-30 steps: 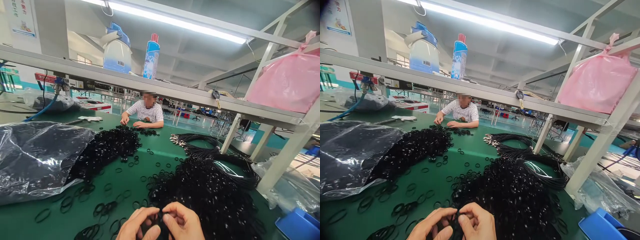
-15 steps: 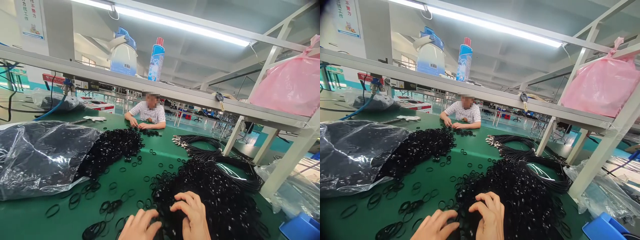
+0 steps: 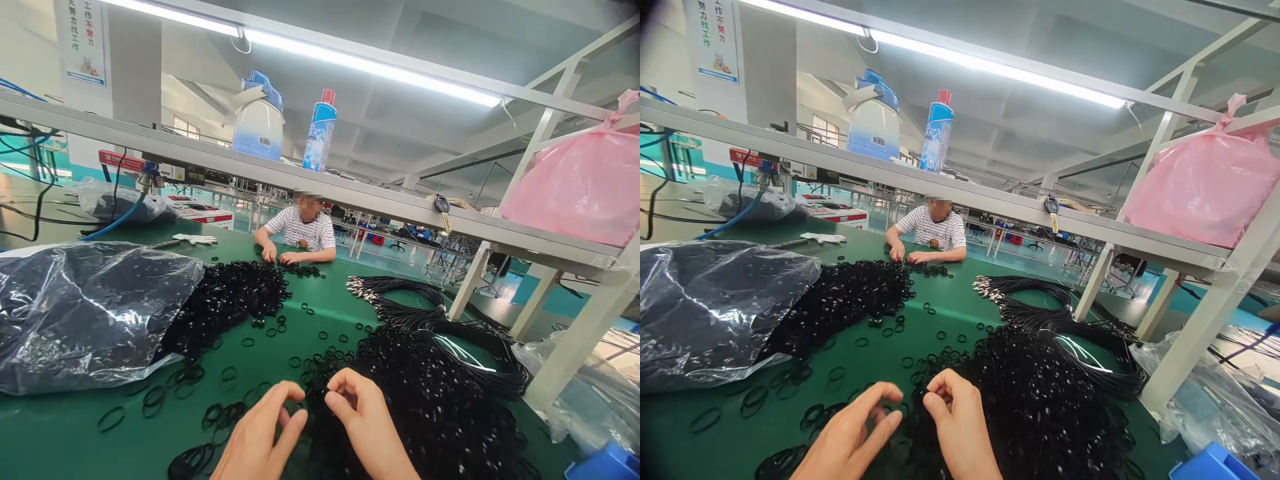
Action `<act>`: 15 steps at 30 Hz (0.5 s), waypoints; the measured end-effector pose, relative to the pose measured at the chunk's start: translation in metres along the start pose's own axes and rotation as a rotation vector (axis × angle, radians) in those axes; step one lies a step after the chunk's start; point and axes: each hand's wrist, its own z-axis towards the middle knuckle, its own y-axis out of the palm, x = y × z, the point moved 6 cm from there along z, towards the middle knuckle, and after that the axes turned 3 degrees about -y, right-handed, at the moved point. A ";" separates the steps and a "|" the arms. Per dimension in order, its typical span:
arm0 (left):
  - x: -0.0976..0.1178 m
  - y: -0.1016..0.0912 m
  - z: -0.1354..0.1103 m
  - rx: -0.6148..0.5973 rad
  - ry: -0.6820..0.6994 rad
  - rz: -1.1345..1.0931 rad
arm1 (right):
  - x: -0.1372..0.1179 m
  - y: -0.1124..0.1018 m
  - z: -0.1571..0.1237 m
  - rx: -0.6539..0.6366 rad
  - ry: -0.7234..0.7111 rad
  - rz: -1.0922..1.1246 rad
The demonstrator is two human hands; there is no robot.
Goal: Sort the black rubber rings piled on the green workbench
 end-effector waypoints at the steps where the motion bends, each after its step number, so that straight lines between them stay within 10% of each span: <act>1: -0.002 0.000 0.005 -0.043 -0.053 -0.120 | -0.001 0.001 -0.003 -0.037 0.021 0.091; 6: 0.005 0.020 0.015 -0.268 -0.095 -0.494 | 0.000 0.003 -0.012 -0.076 0.060 0.159; 15: -0.011 0.022 0.021 -0.223 -0.190 -0.480 | -0.002 -0.035 -0.013 0.072 0.029 -0.284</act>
